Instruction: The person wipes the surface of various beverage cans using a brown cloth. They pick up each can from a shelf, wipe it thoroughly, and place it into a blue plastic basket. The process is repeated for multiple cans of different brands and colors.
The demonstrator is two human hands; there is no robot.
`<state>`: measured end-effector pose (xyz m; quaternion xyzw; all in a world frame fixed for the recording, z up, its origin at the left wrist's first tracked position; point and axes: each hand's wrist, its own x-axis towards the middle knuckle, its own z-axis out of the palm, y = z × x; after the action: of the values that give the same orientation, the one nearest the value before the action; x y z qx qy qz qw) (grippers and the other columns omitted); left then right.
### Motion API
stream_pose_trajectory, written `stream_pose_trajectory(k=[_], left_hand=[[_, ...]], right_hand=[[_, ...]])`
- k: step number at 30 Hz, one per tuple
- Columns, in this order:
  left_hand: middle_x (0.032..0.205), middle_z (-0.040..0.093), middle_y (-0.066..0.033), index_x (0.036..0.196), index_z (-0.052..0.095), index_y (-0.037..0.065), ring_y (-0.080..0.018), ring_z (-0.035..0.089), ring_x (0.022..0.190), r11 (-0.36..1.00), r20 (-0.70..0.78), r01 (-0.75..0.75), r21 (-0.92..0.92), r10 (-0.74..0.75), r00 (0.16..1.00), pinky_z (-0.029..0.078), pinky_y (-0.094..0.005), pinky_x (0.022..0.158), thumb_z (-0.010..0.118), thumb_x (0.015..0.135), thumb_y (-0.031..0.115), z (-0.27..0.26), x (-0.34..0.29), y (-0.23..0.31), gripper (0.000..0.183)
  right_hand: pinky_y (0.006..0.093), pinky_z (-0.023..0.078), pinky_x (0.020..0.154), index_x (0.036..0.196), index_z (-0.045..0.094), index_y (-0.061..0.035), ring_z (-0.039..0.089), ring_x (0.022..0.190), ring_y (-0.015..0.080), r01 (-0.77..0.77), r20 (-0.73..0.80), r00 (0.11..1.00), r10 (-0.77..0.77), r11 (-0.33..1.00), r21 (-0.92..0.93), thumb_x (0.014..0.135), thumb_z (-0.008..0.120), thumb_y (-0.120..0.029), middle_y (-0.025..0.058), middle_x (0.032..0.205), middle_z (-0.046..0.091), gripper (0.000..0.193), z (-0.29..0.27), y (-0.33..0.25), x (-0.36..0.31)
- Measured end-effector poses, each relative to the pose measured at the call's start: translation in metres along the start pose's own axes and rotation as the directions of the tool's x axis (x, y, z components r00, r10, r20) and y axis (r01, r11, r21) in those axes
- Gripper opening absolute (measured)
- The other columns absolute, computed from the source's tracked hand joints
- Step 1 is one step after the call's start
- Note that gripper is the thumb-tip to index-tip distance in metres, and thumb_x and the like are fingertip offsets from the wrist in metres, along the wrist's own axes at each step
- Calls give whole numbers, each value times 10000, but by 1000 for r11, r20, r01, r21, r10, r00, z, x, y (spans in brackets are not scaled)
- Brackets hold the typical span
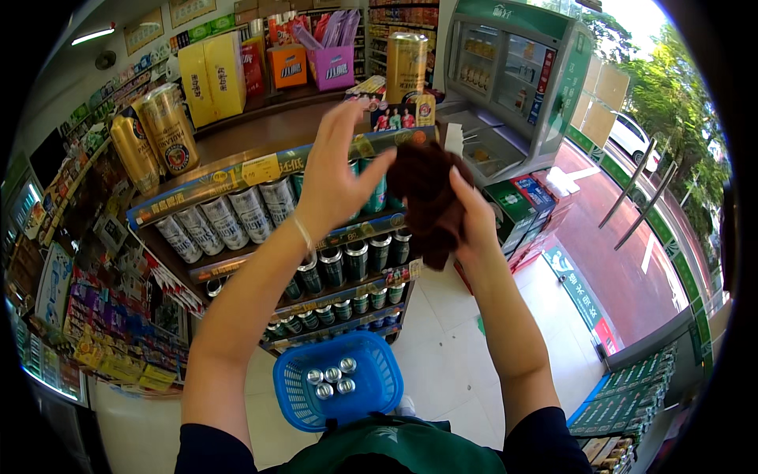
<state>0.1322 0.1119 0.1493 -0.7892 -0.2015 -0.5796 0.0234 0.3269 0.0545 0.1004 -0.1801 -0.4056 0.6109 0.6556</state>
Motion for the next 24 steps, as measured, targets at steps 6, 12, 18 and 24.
stream_pose_trajectory(k=[6,12,18,24], left_hand=[[1302,414,-276,1365,282,-79,-370,421,1220,852,-65,473,-224,-497,865,370,-412,1010,810,655,440,87,98,-67,1026],[1036,616,-120,1156,464,-27,-182,612,888,777,55,506,-376,-526,849,516,-315,756,869,633,209,129,128,-111,702],[1055,622,-104,1132,510,22,-188,608,919,913,-130,326,-244,-364,922,487,-318,818,824,685,207,113,111,-97,576],[1101,586,-125,1160,469,19,-230,588,983,977,-382,29,-212,-111,917,474,-344,860,814,687,243,27,102,-29,627]], right_hand=[[478,491,908,1288,449,-18,561,1085,332,151,-124,983,-133,977,150,957,502,-259,169,1224,551,413,1,-43,60],[398,532,800,1227,493,-49,617,963,252,172,-214,966,-147,979,104,947,533,-253,107,1126,599,348,1,-45,73],[405,529,812,1270,460,-55,604,1011,272,199,-222,959,-178,977,79,969,489,-235,122,1173,582,353,8,-48,50],[398,503,879,1355,386,-58,580,1082,258,341,-155,929,-335,940,15,981,471,-248,119,1253,546,429,30,-47,17]])
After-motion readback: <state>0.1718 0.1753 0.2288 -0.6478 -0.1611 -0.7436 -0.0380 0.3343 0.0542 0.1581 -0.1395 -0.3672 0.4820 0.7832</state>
